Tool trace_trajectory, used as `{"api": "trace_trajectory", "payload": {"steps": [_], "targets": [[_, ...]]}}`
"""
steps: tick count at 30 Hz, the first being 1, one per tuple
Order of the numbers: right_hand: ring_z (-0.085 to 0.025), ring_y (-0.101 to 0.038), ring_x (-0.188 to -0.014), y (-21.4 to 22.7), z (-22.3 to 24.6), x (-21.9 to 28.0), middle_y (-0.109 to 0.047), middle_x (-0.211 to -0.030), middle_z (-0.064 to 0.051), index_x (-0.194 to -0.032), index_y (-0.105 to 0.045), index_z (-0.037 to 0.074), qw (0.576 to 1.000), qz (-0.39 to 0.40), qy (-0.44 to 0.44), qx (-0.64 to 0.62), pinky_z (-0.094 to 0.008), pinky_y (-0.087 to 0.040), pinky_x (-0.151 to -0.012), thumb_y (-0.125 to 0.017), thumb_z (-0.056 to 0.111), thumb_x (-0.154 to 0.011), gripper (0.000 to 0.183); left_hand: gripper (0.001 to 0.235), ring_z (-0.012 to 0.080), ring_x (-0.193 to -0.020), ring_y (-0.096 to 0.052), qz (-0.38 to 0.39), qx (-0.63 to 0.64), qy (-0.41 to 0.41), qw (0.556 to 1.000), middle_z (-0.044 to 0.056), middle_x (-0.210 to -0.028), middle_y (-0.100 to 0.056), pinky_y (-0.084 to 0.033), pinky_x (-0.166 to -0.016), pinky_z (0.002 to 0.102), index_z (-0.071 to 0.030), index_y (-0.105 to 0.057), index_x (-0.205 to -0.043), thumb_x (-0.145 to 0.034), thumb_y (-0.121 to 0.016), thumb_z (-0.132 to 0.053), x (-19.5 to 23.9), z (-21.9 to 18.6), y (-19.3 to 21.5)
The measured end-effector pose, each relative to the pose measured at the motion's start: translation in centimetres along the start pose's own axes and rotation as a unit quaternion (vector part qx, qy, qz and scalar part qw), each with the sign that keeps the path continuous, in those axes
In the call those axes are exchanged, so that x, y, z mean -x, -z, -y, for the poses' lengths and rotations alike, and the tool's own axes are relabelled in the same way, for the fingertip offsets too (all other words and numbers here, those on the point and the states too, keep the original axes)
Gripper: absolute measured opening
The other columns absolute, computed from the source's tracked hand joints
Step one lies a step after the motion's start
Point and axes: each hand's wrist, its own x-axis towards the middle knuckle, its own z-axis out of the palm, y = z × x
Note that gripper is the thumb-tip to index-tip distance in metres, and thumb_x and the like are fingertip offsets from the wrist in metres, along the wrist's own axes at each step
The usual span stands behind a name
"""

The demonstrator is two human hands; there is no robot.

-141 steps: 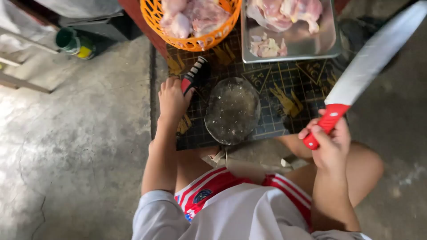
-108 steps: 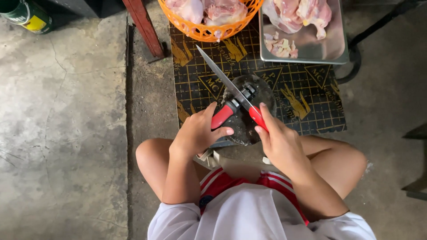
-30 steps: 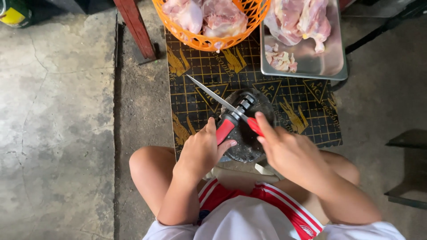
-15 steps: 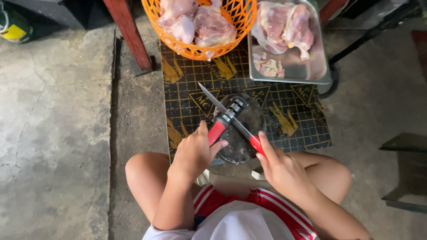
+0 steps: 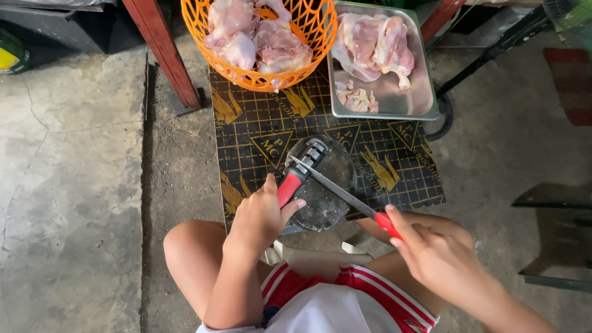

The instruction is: The person sharpens a red-handled knife using a manual knife sharpener on a low table. After sharpening, the person picks up a raw chicken leg from an orange basket and begins cutting it on a black cutting board.

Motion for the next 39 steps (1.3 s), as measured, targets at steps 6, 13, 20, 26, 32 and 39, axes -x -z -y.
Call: {"api": "trace_trajectory", "payload": {"steps": [6, 13, 20, 26, 32, 39], "targets": [[-0.024, -0.077, -0.062, 7.9, 0.2, -2.2, -0.071, -0.087, 0.002, -0.167, -0.009, 0.025, 0.972, 0.205, -0.045, 0.103, -0.047, -0.064, -0.051, -0.044, 0.043, -0.101, 0.077, 0.092, 0.0534, -0.089, -0.069, 0.004, 0.004, 0.0, 1.0, 0.027, -0.1, -0.072, -0.053, -0.073, 0.061, 0.008, -0.033, -0.151, -0.095, -0.06, -0.06, 0.1, 0.0, 0.1], [-0.034, -0.078, -0.064, 9.9, 1.3, -5.4, -0.074, -0.078, 0.004, -0.161, -0.026, 0.031, 0.969, 0.138, -0.009, 0.207, -0.052, -0.059, -0.052, -0.048, 0.047, -0.096, 0.071, 0.088, 0.053, -0.089, -0.069, 0.0, 0.018, -0.005, 1.0, 0.026, -0.106, -0.07, -0.054, -0.072, 0.062, 0.006, -0.035, -0.149, -0.096, -0.061, -0.058, 0.1, 0.2, -0.3], [-0.029, -0.073, -0.056, 7.1, 4.1, -10.0, -0.069, -0.077, -0.006, -0.159, -0.027, 0.013, 0.986, 0.146, 0.031, 0.069, -0.047, -0.059, -0.043, -0.045, 0.032, -0.103, 0.062, 0.093, 0.0549, -0.089, -0.069, -0.005, -0.004, 0.002, 1.0, 0.028, -0.117, -0.066, -0.054, -0.071, 0.065, 0.006, -0.033, -0.152, -0.094, -0.061, -0.061, -0.1, 0.4, -0.7], [-0.032, -0.071, -0.046, 3.4, 7.0, -12.0, -0.07, -0.077, -0.018, -0.157, -0.038, 0.004, 0.998, -0.005, 0.057, -0.009, -0.043, -0.057, -0.037, -0.051, 0.025, -0.103, 0.059, 0.089, 0.0484, -0.092, -0.073, -0.041, -0.042, -0.018, 0.998, 0.029, -0.12, -0.069, -0.059, -0.074, 0.057, 0.009, -0.043, -0.147, -0.094, -0.064, -0.059, 0.2, 0.0, -0.4], [-0.039, -0.075, -0.057, -2.5, 7.1, -10.5, -0.073, -0.085, -0.027, -0.154, -0.045, 0.005, 0.982, -0.167, 0.036, -0.082, -0.045, -0.062, -0.04, -0.051, 0.029, -0.104, 0.056, 0.08, 0.0417, -0.095, -0.076, -0.042, -0.063, -0.017, 0.997, 0.026, -0.122, -0.071, -0.063, -0.078, 0.049, 0.008, -0.052, -0.142, -0.095, -0.065, -0.056, 0.5, -0.4, 0.0], [-0.03, -0.063, -0.053, -5.2, 3.5, -4.7, -0.07, -0.078, -0.01, -0.161, -0.028, 0.01, 0.988, -0.074, -0.007, -0.133, -0.044, -0.048, -0.04, -0.059, 0.025, -0.101, 0.069, 0.077, 0.0541, -0.084, -0.068, -0.012, -0.007, -0.01, 1.0, 0.026, -0.096, -0.071, -0.052, -0.068, 0.063, 0.003, -0.044, -0.138, -0.096, -0.06, -0.059, 0.3, -0.3, 0.2]]}}
